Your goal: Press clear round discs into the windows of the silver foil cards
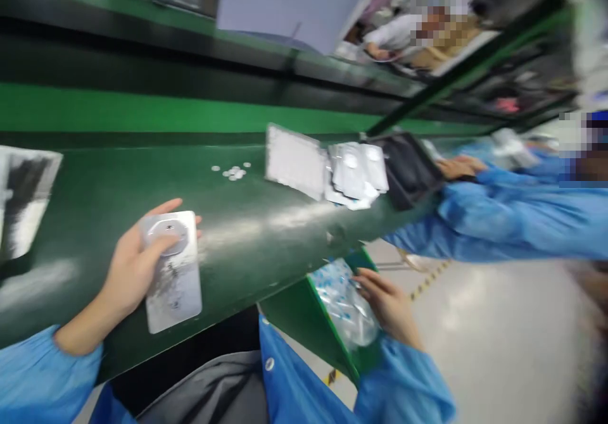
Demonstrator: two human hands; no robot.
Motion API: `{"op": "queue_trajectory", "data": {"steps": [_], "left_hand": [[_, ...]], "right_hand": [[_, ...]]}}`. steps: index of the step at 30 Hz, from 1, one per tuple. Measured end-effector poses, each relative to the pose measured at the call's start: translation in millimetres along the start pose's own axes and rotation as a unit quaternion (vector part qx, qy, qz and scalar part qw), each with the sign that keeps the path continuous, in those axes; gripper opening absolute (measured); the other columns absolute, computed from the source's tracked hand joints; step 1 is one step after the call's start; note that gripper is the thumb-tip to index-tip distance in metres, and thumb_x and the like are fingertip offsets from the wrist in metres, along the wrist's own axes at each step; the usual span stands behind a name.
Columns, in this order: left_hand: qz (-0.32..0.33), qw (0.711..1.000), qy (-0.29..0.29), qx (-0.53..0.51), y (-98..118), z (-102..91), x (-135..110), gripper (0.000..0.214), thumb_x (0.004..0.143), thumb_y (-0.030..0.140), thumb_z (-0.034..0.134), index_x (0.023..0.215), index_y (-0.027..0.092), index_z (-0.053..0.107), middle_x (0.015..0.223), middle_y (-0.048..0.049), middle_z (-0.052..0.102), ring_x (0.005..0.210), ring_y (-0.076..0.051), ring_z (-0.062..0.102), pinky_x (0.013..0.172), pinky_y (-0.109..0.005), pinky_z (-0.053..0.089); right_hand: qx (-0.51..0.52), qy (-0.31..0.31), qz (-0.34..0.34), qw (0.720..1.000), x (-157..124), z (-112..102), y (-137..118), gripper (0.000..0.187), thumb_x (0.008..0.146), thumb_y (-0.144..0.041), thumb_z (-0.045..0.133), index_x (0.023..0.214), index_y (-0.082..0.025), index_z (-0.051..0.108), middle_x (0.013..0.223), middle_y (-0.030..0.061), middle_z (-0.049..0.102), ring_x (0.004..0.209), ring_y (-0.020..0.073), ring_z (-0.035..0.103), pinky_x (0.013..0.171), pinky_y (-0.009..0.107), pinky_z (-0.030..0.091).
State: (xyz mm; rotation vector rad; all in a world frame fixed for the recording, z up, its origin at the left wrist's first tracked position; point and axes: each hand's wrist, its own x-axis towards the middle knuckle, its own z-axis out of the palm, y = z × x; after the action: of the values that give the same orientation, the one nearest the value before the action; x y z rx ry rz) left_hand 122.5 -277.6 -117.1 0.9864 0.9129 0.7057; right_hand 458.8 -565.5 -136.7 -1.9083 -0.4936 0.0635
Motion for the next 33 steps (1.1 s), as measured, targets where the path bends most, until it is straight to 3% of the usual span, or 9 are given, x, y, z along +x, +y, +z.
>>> {"op": "queue_trajectory", "data": {"steps": [3,8,11,15,18,21,24,27,33], "left_hand": [[-0.019,0.999,0.014,0.038,2,0.6,4,0.074,0.076,0.036,0.085,0.144,0.028,0.059,0.121,-0.0073,0.079,0.111,-0.031,0.075,0.077,-0.033,0.065],[0.016,0.996,0.01,0.091,-3,-0.1,12,0.065,0.064,0.045,0.094,0.12,0.025,0.07,0.126,-0.0082,0.076,0.119,-0.034,0.071,0.084,-0.035,0.066],[0.052,0.99,-0.013,0.13,-8,10.4,21,0.051,0.063,0.05,0.093,0.098,0.02,0.072,0.125,-0.0114,0.076,0.12,-0.036,0.07,0.091,-0.038,0.064],[0.072,0.991,-0.058,0.097,-11,32.8,28,0.056,0.064,0.053,0.091,0.103,0.019,0.07,0.127,-0.0141,0.075,0.121,-0.035,0.07,0.098,-0.041,0.061],[0.08,0.993,-0.073,0.042,-15,38.7,27,0.071,0.067,0.053,0.09,0.124,0.02,0.063,0.132,-0.0151,0.073,0.124,-0.035,0.068,0.103,-0.044,0.058],[0.104,0.991,-0.085,-0.009,-19,37.1,26,0.078,0.073,0.05,0.086,0.137,0.023,0.053,0.142,-0.0161,0.066,0.137,-0.034,0.059,0.108,-0.045,0.054],[0.091,0.991,-0.094,-0.021,-19,36.8,25,0.066,0.072,0.046,0.087,0.126,0.02,0.059,0.138,-0.0189,0.066,0.136,-0.036,0.059,0.106,-0.046,0.055],[0.082,0.992,-0.096,-0.024,-16,37.3,25,0.056,0.07,0.042,0.087,0.115,0.018,0.065,0.124,-0.0181,0.071,0.126,-0.035,0.065,0.095,-0.044,0.06],[0.103,0.988,-0.119,0.005,-28,34.6,31,0.035,0.076,0.037,0.078,0.103,0.016,0.069,0.102,-0.013,0.073,0.101,-0.028,0.071,0.076,-0.037,0.062]], "right_hand": [[-0.092,0.065,-0.035,0.993,-3,-6,26,0.031,0.1,-0.047,0.066,0.11,-0.018,0.068,0.11,0.0075,0.07,0.096,0.0222,0.068,0.085,0.041,0.058],[-0.119,0.087,-0.114,0.982,-18,31,18,0.029,0.098,-0.046,0.057,0.094,-0.02,0.069,0.087,0.0096,0.072,0.089,0.0295,0.07,0.086,0.049,0.057],[-0.064,-0.035,-0.215,0.974,-47,81,-29,0.025,0.101,-0.039,0.053,0.116,-0.023,0.066,0.105,0.0102,0.075,0.094,0.0257,0.073,0.083,0.041,0.06],[-0.112,-0.299,-0.387,0.865,-76,154,-94,0.087,0.082,-0.047,0.08,0.155,-0.022,0.04,0.148,0.0181,0.056,0.128,0.0349,0.061,0.103,0.047,0.056],[-0.153,-0.339,-0.437,0.819,-62,175,-106,0.084,0.08,-0.039,0.08,0.154,-0.025,0.043,0.149,0.015,0.055,0.127,0.0328,0.063,0.101,0.045,0.056],[-0.121,-0.251,-0.446,0.851,-4,161,-97,0.071,0.082,-0.036,0.073,0.148,-0.024,0.048,0.144,0.0154,0.06,0.13,0.0309,0.06,0.107,0.046,0.052],[-0.182,-0.038,-0.331,0.925,82,136,-94,0.055,0.085,-0.046,0.067,0.133,-0.022,0.057,0.13,0.0137,0.067,0.121,0.0297,0.064,0.105,0.046,0.052],[-0.214,0.064,-0.259,0.94,152,123,-97,0.053,0.09,-0.043,0.057,0.13,-0.009,0.057,0.13,0.0274,0.061,0.126,0.038,0.057,0.107,0.057,0.045],[-0.264,0.079,-0.228,0.934,174,144,-81,0.038,0.091,-0.041,0.056,0.106,-0.009,0.07,0.118,0.0284,0.063,0.122,0.0466,0.054,0.099,0.07,0.041]]}}
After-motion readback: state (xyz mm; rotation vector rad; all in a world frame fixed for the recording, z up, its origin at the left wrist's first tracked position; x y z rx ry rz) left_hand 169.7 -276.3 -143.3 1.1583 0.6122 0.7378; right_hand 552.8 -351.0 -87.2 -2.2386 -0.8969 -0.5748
